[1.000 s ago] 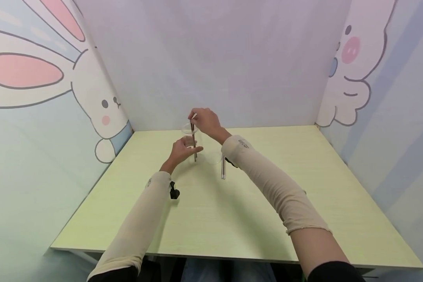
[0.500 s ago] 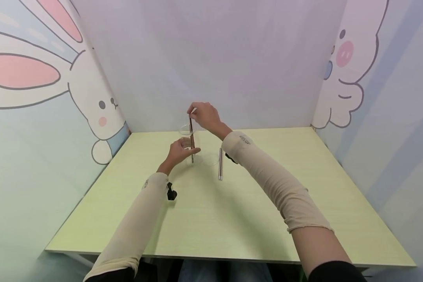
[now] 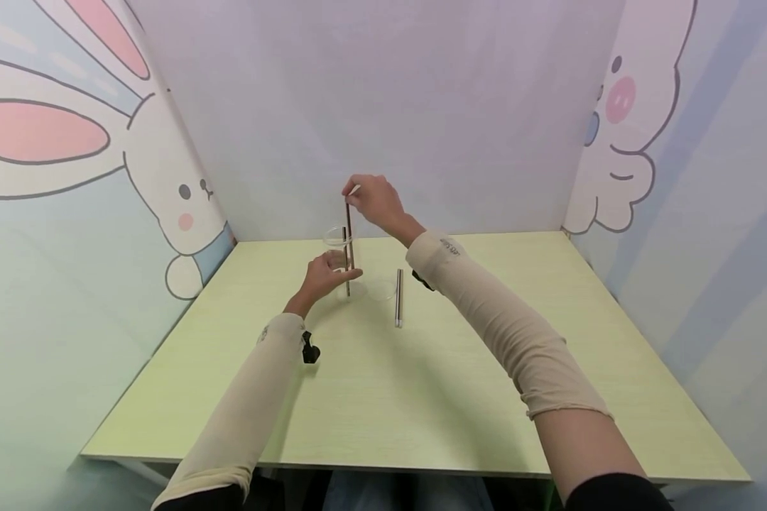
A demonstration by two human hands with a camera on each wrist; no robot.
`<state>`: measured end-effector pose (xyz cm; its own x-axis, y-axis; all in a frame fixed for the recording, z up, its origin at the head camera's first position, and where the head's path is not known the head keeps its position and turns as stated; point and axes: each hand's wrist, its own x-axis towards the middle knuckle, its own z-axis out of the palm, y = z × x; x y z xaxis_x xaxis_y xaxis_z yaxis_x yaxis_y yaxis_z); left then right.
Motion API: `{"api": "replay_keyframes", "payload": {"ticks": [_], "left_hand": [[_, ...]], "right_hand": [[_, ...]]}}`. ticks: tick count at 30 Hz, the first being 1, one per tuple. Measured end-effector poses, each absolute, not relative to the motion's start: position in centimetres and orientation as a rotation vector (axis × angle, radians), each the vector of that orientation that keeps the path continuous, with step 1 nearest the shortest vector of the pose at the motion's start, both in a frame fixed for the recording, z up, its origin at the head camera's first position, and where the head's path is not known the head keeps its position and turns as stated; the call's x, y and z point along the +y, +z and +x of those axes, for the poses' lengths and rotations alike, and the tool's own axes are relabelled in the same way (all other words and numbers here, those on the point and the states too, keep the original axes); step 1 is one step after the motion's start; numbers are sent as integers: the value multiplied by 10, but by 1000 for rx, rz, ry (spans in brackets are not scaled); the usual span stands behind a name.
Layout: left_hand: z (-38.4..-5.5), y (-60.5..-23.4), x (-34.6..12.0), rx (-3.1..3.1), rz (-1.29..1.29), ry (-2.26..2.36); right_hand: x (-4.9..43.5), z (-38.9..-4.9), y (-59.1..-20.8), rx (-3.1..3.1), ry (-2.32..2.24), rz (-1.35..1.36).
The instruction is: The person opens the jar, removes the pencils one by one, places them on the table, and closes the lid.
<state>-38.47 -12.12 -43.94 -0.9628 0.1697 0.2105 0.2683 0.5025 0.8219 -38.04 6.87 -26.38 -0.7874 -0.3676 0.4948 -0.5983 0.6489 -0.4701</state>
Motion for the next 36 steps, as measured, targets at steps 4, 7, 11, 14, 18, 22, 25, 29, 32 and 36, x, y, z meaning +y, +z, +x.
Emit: {"api": "replay_keyframes", "payload": {"ticks": [4, 7, 11, 14, 18, 22, 25, 29, 32, 36], "left_hand": [[-385, -440, -122, -2634, -384, -1471], [-385, -440, -123, -2637, -380, -1477], [-386, -441, -123, -2633, -374, -1502], [-386, -441, -123, -2630, -364, -1503], [-387, -443, -124, -2630, -361, -1494], [-387, -444, -123, -2631, -374, -1491], [-386, -444, -123, -2628, -380, -1495], [-385, -443, -121, -2628, -381, -1491], [-384, -441, -120, -2630, -387, -1485], [-384, -440, -119, -2630, -394, -1488]], "right_hand": [[72, -382, -258, -2508, 889, 752], [74, -382, -253, -2500, 896, 744], [77, -383, -246, -2488, 912, 731], [79, -383, -242, -2484, 914, 725], [81, -383, -236, -2474, 909, 726], [84, -384, -230, -2451, 894, 718], [86, -385, -225, -2434, 901, 724], [88, -385, -219, -2409, 928, 739], [90, -385, -215, -2391, 946, 741], [92, -388, -211, -2376, 954, 738]]}}
